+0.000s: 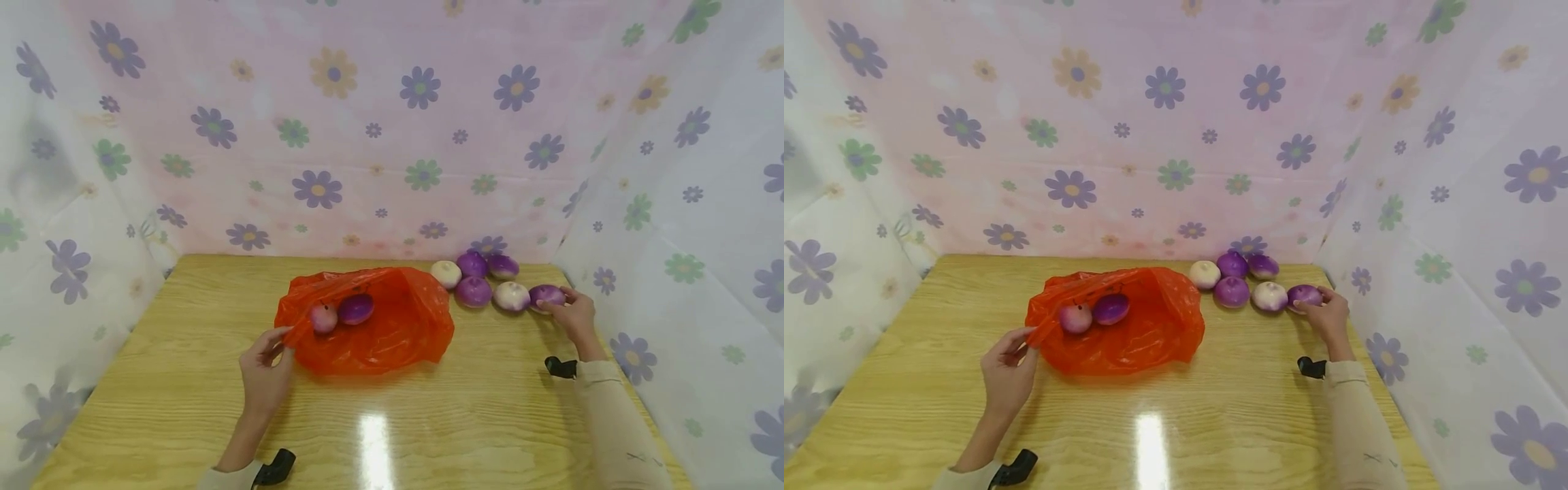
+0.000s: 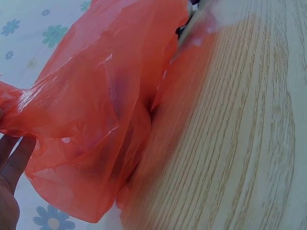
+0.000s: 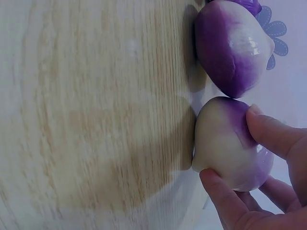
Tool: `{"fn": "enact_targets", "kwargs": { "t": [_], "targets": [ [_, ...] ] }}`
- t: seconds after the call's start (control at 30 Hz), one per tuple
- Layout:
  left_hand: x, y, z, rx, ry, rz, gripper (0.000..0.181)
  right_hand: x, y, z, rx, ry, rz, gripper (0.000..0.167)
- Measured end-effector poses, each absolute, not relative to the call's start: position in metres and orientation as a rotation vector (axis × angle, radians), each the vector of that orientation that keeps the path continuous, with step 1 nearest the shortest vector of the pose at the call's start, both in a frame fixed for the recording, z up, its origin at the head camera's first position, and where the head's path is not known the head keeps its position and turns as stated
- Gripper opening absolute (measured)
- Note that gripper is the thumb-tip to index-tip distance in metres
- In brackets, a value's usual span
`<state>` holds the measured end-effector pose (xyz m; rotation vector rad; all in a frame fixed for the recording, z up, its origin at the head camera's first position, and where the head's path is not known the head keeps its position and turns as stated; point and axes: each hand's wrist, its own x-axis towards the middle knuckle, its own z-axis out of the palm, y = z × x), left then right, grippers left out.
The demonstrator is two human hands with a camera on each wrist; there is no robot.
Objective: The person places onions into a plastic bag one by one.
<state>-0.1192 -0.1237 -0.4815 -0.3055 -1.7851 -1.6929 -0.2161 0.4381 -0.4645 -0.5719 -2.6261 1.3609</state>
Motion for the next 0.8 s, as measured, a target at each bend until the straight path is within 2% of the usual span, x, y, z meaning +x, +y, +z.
{"fn": "enact_targets", "kwargs": {
  "t": [0.43, 0.8],
  "targets": [
    [-0.121, -0.125, -0.483, -0.327, -1.785, -1.668, 0.023, -0.204, 0.431, -0.471, -0.568, -2.631, 1.322, 0.082],
    [-0.12, -0.125, -0.481, -0.327, -1.779, -1.673, 0.023, -0.186, 0.422, -0.476, -0.715, -2.52, 1.361, 0.086]
  ]
}}
